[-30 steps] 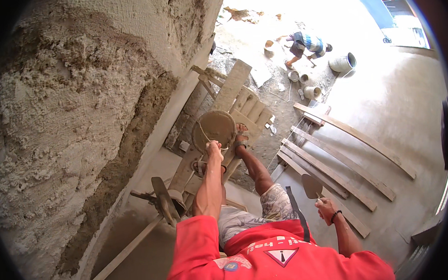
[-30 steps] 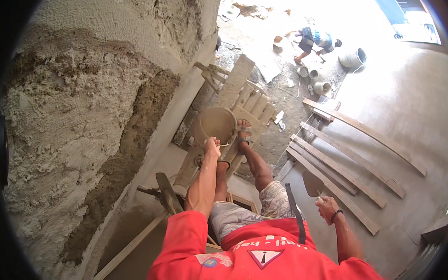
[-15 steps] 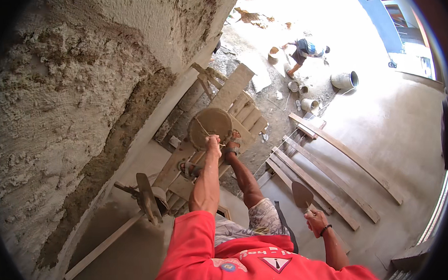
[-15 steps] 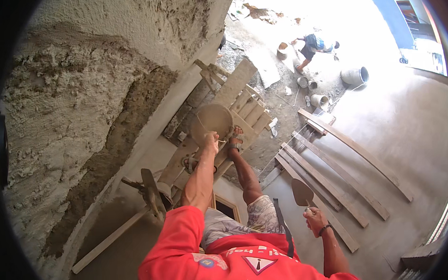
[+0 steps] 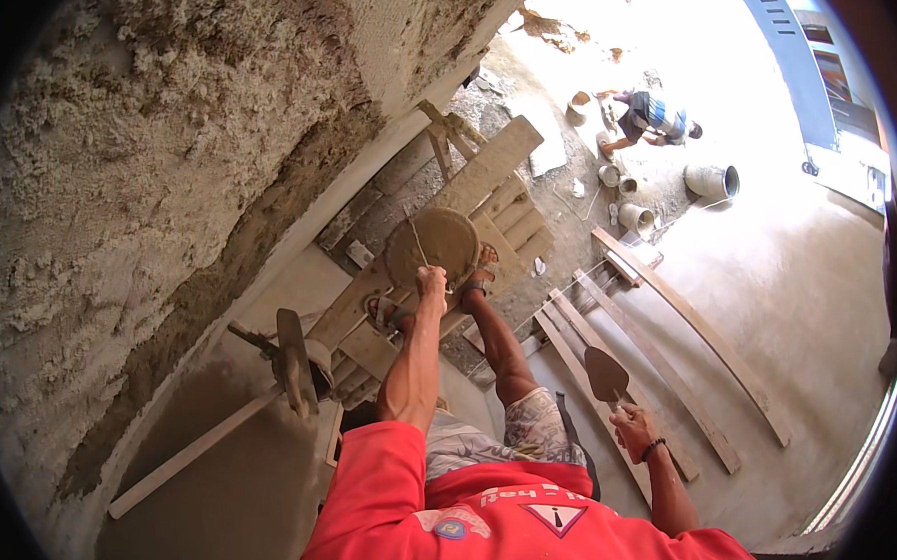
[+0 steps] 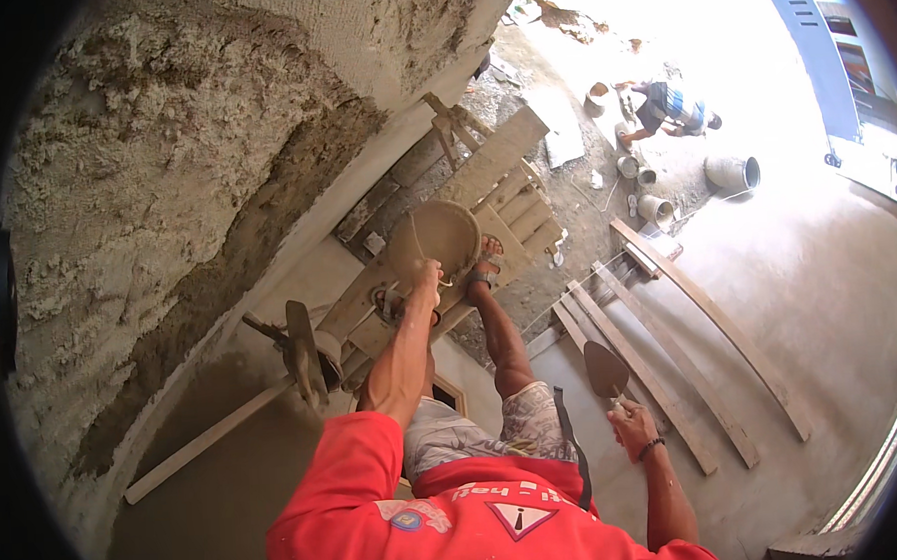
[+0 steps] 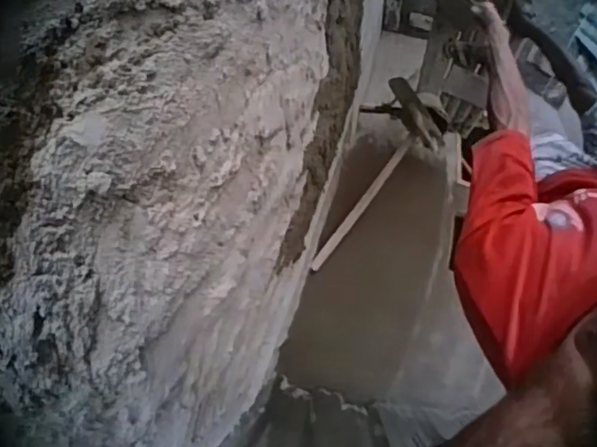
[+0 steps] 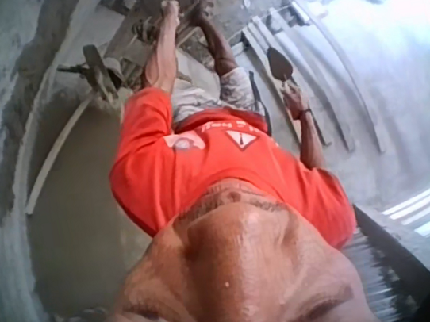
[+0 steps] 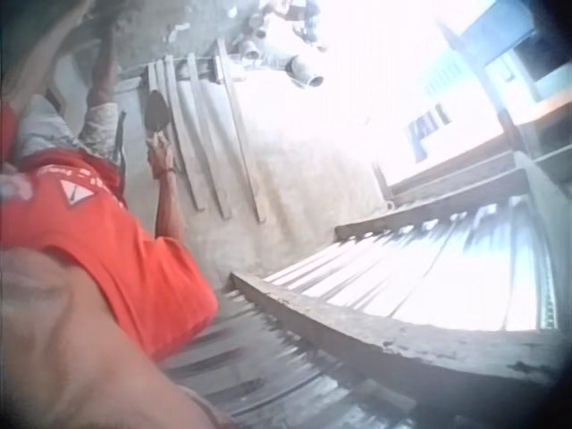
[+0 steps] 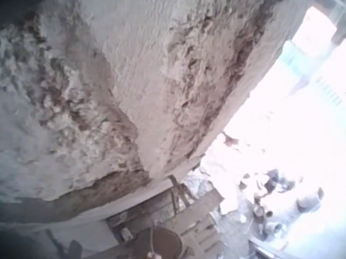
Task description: The person uses a trowel to scoop cement from a bucket and apply it to a wall.
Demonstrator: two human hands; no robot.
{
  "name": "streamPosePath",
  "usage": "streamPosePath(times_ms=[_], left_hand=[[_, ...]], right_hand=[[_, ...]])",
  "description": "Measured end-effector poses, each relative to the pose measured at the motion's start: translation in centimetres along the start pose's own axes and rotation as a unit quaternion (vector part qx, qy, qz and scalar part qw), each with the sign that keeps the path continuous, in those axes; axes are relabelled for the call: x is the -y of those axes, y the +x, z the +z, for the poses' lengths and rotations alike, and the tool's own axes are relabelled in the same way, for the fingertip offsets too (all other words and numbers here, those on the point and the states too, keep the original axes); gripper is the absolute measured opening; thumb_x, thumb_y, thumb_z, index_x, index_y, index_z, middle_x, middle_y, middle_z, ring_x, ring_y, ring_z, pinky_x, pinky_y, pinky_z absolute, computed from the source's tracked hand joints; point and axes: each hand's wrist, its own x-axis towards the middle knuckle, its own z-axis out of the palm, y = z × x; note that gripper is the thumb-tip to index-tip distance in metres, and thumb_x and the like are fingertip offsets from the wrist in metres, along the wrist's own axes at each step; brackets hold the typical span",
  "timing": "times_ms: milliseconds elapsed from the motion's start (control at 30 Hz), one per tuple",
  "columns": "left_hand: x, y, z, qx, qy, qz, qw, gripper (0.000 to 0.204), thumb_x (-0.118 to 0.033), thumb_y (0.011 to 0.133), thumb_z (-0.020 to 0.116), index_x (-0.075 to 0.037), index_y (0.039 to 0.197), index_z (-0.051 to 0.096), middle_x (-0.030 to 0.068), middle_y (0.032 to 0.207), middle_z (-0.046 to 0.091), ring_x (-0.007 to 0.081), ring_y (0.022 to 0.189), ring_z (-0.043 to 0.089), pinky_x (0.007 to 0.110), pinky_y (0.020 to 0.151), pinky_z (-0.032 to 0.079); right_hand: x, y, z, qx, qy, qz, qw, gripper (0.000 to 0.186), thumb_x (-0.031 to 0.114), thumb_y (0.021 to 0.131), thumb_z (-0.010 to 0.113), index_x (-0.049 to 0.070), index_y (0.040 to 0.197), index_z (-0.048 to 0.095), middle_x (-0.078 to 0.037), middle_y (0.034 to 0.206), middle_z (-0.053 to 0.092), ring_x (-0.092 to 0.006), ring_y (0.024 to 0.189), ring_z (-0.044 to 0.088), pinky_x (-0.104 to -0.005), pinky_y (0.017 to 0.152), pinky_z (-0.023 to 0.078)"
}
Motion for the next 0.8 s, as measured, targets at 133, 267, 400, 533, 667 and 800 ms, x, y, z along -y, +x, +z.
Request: streamPosePath(times_ms=[133,267,400,533,667,800], left_hand=[[1.6,2.1,-2.3,0.014,0.044,0.012,0.999,0.028,-0.014,0.074,0.058,-0.005,0.099,0.049,0.0108,0.095,0.055,0.0226,0.082,0.053,0.037,0.072,0.046],[2.3,3.2,-3.9,0.025,0.154,-0.015,0.988,0.036,-0.019,0.078,0.056,-0.004,0.109,0.046,0.0169,0.109,0.054,0.0317,0.095,0.056,0.044,0.081,0.046],[3.0,2.7,-4.9,0.008,0.215,0.021,0.976,0.037,-0.022,0.082,0.054,-0.001,0.112,0.046,0.0199,0.113,0.054,0.0370,0.102,0.055,0.048,0.084,0.045],[3.8,4.0,-7.4,0.025,0.241,0.024,0.970,0.033,-0.020,0.079,0.054,-0.003,0.107,0.048,0.0176,0.107,0.055,0.0321,0.097,0.056,0.044,0.082,0.045],[3.1,3.4,-6.9,0.049,0.234,0.059,0.969,0.029,-0.015,0.072,0.058,-0.004,0.098,0.050,0.0138,0.099,0.056,0.0279,0.091,0.056,0.040,0.081,0.045],[6.4,4.0,-6.3,-0.028,0.234,0.096,0.967,0.030,-0.023,0.078,0.057,-0.002,0.100,0.050,0.0146,0.099,0.060,0.0325,0.094,0.059,0.046,0.077,0.047]], right_hand=[[0.2,1.3,-1.0,0.010,-0.013,-0.020,1.000,0.013,0.015,0.088,0.059,0.006,0.079,0.056,0.000,0.060,0.052,-0.0094,0.046,0.049,-0.0266,0.041,0.039],[-0.2,1.5,-1.0,-0.014,-0.023,-0.023,0.999,0.014,0.014,0.087,0.059,0.005,0.077,0.056,-0.002,0.057,0.052,-0.0112,0.045,0.049,-0.0283,0.039,0.039],[-1.5,1.8,-0.9,-0.013,-0.032,0.006,0.999,0.011,0.015,0.087,0.062,0.005,0.084,0.058,-0.002,0.060,0.053,-0.0109,0.048,0.050,-0.0282,0.042,0.041],[-1.1,2.4,-0.4,0.003,-0.059,0.010,0.998,0.014,0.016,0.087,0.064,0.004,0.091,0.059,-0.001,0.062,0.053,-0.0107,0.050,0.051,-0.0282,0.044,0.042],[-1.3,2.4,1.0,-0.004,-0.072,-0.004,0.997,0.018,0.018,0.087,0.064,0.002,0.095,0.060,-0.002,0.062,0.055,-0.0113,0.049,0.052,-0.0287,0.044,0.043],[-1.2,2.8,2.0,0.000,-0.076,-0.009,0.997,0.020,0.018,0.086,0.064,0.002,0.096,0.060,-0.002,0.062,0.055,-0.0115,0.050,0.053,-0.0289,0.044,0.043]])
